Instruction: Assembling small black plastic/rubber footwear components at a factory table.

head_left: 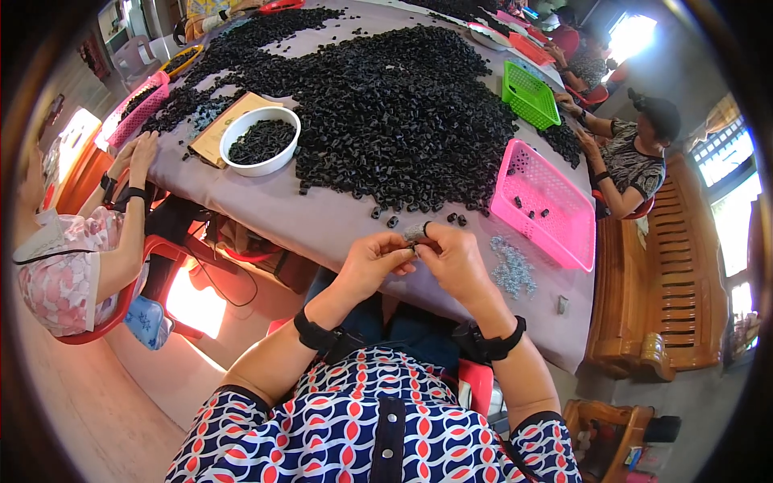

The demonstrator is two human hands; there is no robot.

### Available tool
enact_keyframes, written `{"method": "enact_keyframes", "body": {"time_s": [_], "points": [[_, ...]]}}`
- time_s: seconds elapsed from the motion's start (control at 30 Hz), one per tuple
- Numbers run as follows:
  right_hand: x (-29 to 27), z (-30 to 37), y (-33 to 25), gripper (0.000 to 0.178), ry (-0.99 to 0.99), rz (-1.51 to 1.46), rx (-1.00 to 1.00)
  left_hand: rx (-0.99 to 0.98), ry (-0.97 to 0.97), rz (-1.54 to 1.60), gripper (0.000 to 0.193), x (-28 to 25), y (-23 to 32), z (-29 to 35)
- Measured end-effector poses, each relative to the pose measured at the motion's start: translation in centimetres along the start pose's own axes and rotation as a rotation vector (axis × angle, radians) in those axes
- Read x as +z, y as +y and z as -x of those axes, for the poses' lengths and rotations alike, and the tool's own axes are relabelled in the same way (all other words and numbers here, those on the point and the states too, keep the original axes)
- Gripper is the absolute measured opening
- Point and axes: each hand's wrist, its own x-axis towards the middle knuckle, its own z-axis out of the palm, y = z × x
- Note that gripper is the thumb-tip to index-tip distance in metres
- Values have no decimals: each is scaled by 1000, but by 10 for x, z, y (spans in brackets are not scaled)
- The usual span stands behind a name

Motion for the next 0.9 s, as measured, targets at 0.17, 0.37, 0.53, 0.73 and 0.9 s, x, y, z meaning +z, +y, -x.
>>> {"method": "enact_keyframes", "body": {"time_s": [0.17, 0.37, 0.53, 0.73, 0.9], "points": [[8, 9, -9, 6, 74, 223, -125, 11, -33, 5, 15, 0, -4, 1], [10, 11, -24, 14, 23, 229, -59, -2, 3, 58, 15, -7, -4, 1], [3, 12, -28, 20, -29, 414, 12, -25, 104, 99, 11, 10, 7, -8], [11, 18, 1, 23, 119, 562, 1, -46, 87, 74, 11, 26, 4, -18], [15, 25, 26, 22, 131, 587, -3, -116, 63, 15, 14, 30, -2, -24]]}}
